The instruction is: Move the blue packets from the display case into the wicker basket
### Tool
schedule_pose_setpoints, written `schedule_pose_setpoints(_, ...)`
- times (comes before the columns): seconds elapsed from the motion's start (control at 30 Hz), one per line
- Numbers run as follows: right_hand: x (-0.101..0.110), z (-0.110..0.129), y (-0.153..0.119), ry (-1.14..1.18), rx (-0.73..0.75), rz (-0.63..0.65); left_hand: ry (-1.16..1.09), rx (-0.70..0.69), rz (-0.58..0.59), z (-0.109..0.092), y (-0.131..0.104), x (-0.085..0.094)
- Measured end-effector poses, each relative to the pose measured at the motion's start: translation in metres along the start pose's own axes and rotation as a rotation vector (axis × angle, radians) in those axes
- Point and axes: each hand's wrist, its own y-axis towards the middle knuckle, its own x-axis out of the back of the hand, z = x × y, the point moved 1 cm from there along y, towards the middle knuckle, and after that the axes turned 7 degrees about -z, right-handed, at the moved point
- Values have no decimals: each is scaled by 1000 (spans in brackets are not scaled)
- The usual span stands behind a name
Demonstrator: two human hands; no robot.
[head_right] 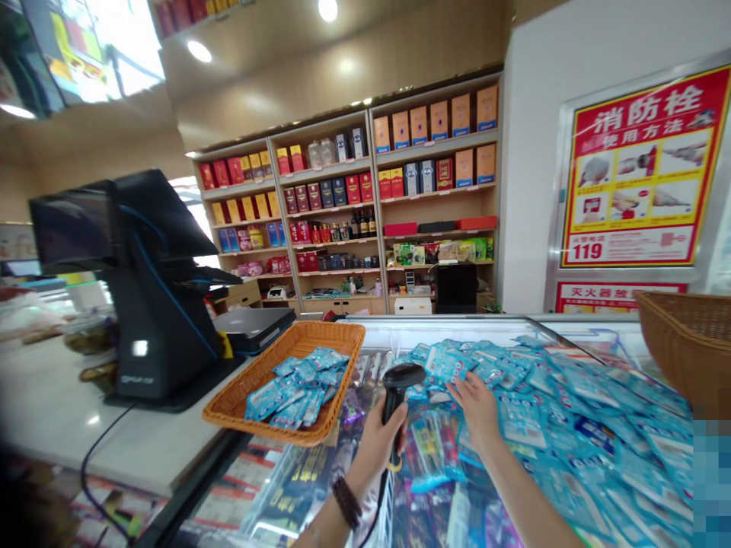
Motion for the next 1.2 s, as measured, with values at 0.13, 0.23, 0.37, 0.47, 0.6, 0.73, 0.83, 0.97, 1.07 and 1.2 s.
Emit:
schedule_pose_setpoints(0.13, -6, 3, -8, 2, -40, -70, 0, 1, 20, 2, 0, 0)
schedule_pose_setpoints(0.23, -6, 6, -10, 4, -43, -75, -2, -2, 18, 2, 0, 0)
schedule_pose_setpoints(0.37, -4, 8, -9, -12, -44, -63, 1, 6, 30, 1, 0, 1)
schedule_pose_setpoints(0.47, -4, 11, -9, -47, -25, -42, 13, 4, 29, -1, -1, 1)
schedule_pose_setpoints(0.6, -8, 10, -8, -62, -50, -120, 8, -18, -4, -6, -1, 1)
schedule_pose_setpoints(0.73, -22, -3, -3, -61, -97, -175, -3, -61, -80, -20, 5, 12)
schedule_pose_setpoints(0.83, -49, -14, 2, -62, -114, -104, 36, -111, -177, -41, 11, 37)
schedule_pose_setpoints(0.97, -108, -16, -2, -50, -157, 51, 90, -172, -320, -79, 12, 89)
schedule_pose_setpoints(1.07, -162, -11, -16, -77, -172, 197, 142, -186, -430, -105, 7, 135)
schedule_pose_setpoints(1.2, -232, -13, -49, -107, -222, 396, 202, -200, -569, -126, -6, 186)
